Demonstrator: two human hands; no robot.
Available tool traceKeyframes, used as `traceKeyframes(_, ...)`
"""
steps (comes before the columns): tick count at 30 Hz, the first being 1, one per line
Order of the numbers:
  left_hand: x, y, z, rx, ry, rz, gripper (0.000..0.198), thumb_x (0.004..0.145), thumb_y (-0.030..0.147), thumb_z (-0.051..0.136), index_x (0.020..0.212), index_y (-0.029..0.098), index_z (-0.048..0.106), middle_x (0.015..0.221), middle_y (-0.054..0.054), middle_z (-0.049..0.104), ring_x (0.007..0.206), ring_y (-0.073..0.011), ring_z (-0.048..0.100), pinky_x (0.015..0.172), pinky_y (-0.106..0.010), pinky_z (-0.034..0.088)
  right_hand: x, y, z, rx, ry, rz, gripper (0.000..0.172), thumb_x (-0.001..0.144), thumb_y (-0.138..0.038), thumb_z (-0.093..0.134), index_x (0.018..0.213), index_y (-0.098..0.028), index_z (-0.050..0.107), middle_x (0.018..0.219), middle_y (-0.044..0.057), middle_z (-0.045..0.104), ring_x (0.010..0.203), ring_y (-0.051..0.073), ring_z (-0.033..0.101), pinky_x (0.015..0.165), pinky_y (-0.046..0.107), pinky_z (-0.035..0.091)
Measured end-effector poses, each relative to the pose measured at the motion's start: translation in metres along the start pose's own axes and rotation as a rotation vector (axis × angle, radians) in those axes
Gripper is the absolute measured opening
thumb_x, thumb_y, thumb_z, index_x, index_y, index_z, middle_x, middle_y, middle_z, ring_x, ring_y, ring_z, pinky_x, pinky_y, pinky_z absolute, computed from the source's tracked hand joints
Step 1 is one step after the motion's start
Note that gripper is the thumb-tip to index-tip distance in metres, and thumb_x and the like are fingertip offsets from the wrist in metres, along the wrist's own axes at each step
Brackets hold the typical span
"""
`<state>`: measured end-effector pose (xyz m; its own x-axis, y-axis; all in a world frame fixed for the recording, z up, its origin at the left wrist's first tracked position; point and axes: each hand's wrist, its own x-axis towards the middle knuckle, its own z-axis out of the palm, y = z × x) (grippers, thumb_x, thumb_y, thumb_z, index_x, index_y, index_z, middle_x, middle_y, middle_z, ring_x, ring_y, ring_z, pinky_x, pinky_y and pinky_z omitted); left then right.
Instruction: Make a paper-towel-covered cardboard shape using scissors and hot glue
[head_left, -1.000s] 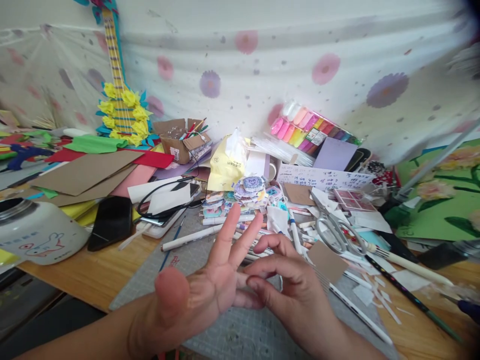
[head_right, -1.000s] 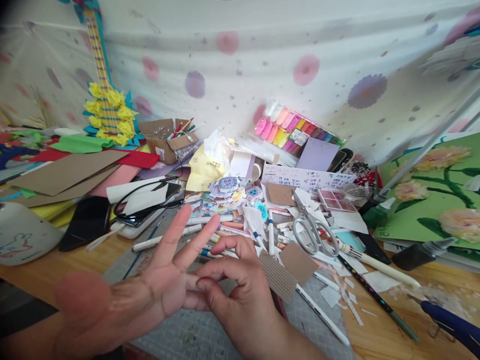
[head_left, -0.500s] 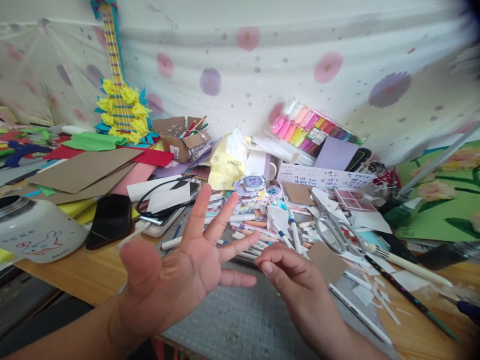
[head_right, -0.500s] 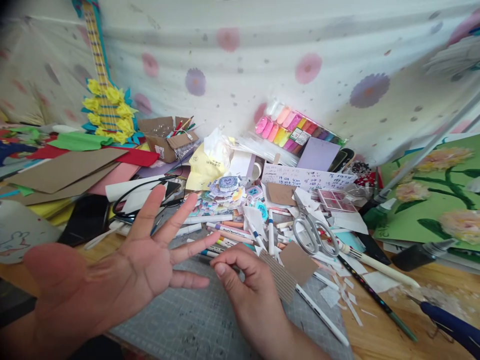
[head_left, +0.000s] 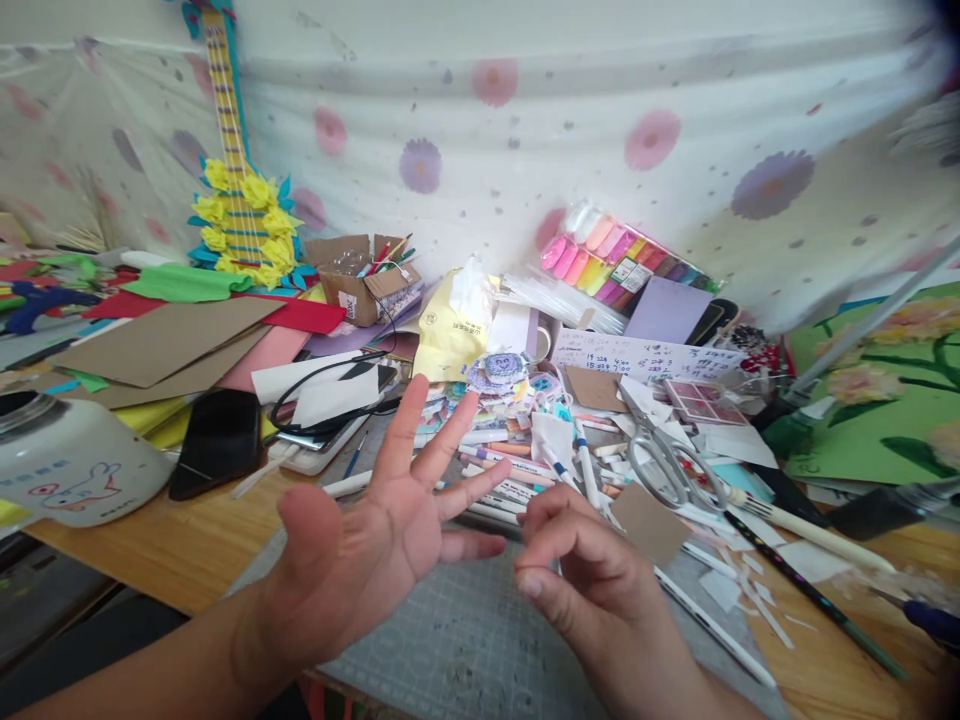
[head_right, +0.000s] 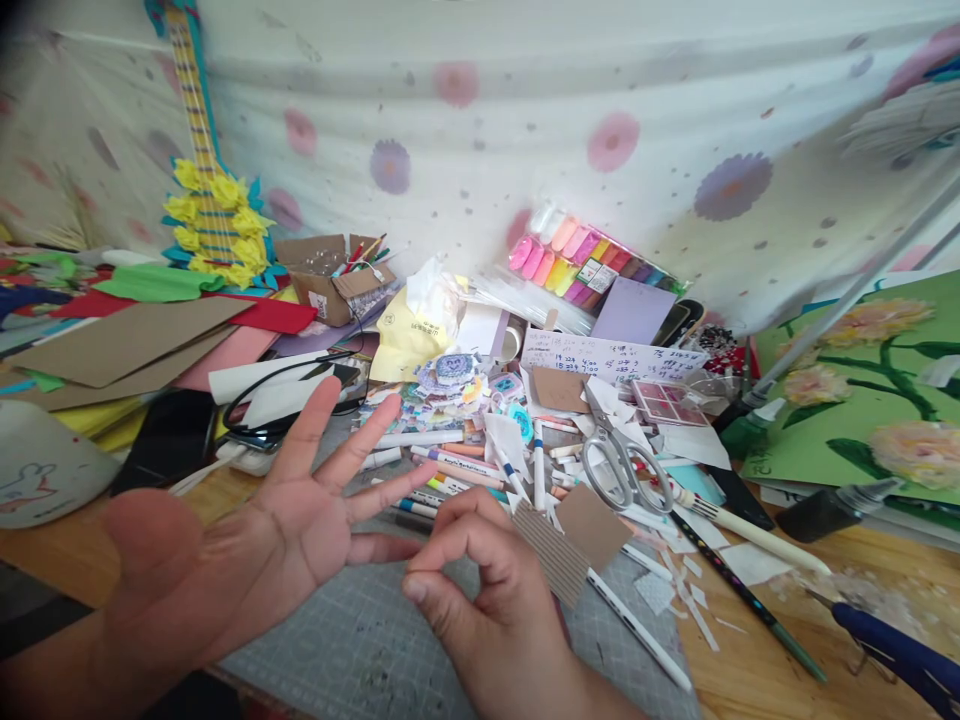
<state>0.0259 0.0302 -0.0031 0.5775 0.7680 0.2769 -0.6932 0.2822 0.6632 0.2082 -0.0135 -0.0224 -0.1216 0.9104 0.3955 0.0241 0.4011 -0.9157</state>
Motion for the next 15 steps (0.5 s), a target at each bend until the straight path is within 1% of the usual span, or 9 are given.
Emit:
traceKeyframes(2,0.001,0.003,-0.002,0.018,0.027,0.004,0.089,0.060,0.087,0.036,0.140,0.054,0.016,0.158,0.006,0.007,0.135,-0.0489,0.020,0.090,-0.065,0.036,0.001,-0.003,-0.003,-0.011,0.029,-0.036,0.008,0.080,-0.019,0.067,0.075,-0.024,0.064,0.081,-0.002,0.053,0.078,0.013,0.053,0.073,0.024,0.042)
traceKeyframes(4,0.002,0.005,-0.003,0.037,0.038,-0.007,0.090,0.059,0.087,0.037,0.140,0.054,0.016,0.158,0.006,0.008,0.135,-0.0493,0.021,0.090,-0.063,0.037,0.001,-0.005,-0.004,-0.016,0.048,-0.071,0.010,0.078,-0.017,0.069,0.073,-0.024,0.063,0.080,-0.002,0.052,0.077,0.013,0.053,0.072,0.024,0.042)
traceKeyframes(6,0.002,0.008,-0.002,0.050,0.049,-0.024,0.090,0.060,0.086,0.039,0.140,0.053,0.016,0.158,0.006,0.009,0.134,-0.0490,0.021,0.091,-0.063,0.037,0.001,-0.005,-0.003,-0.025,0.028,-0.103,0.015,0.075,-0.015,0.071,0.069,-0.024,0.060,0.078,-0.003,0.051,0.077,0.013,0.053,0.071,0.024,0.043)
traceKeyframes(8,0.001,0.011,-0.001,0.051,0.053,-0.027,0.089,0.060,0.086,0.039,0.140,0.053,0.016,0.158,0.006,0.009,0.134,-0.0492,0.021,0.091,-0.063,0.037,0.001,-0.002,-0.002,-0.042,-0.019,-0.121,0.020,0.072,-0.011,0.072,0.066,-0.023,0.057,0.076,-0.004,0.051,0.076,0.013,0.053,0.070,0.024,0.042)
traceKeyframes(10,0.001,0.014,0.001,0.044,0.050,-0.018,0.089,0.061,0.085,0.039,0.141,0.052,0.017,0.158,0.005,0.010,0.134,-0.0500,0.021,0.091,-0.064,0.037,0.001,0.002,-0.002,-0.053,-0.047,-0.103,0.022,0.071,-0.011,0.072,0.066,-0.022,0.053,0.075,-0.004,0.051,0.075,0.013,0.053,0.070,0.024,0.040)
traceKeyframes(12,0.000,0.017,0.003,0.032,0.041,-0.010,0.089,0.063,0.084,0.041,0.142,0.050,0.016,0.158,0.004,0.011,0.134,-0.0507,0.020,0.091,-0.067,0.036,0.002,0.008,-0.002,-0.042,-0.036,-0.013,0.020,0.071,-0.015,0.071,0.070,-0.022,0.053,0.075,-0.004,0.052,0.073,0.013,0.051,0.069,0.025,0.038)
traceKeyframes(14,-0.001,0.019,0.006,0.010,0.030,-0.007,0.090,0.063,0.082,0.043,0.142,0.049,0.015,0.158,0.003,0.010,0.134,-0.0508,0.019,0.092,-0.069,0.033,0.003,0.012,-0.002,0.018,-0.043,0.145,0.017,0.072,-0.023,0.072,0.080,-0.023,0.057,0.076,-0.003,0.052,0.072,0.013,0.049,0.067,0.025,0.038)
traceKeyframes(15,-0.002,0.020,0.007,-0.006,0.024,-0.003,0.090,0.063,0.082,0.043,0.142,0.049,0.015,0.158,0.003,0.010,0.134,-0.0507,0.019,0.093,-0.070,0.031,0.003,0.014,-0.002,0.067,-0.063,0.234,0.020,0.072,-0.027,0.073,0.087,-0.023,0.059,0.077,-0.003,0.053,0.072,0.014,0.049,0.066,0.025,0.038)
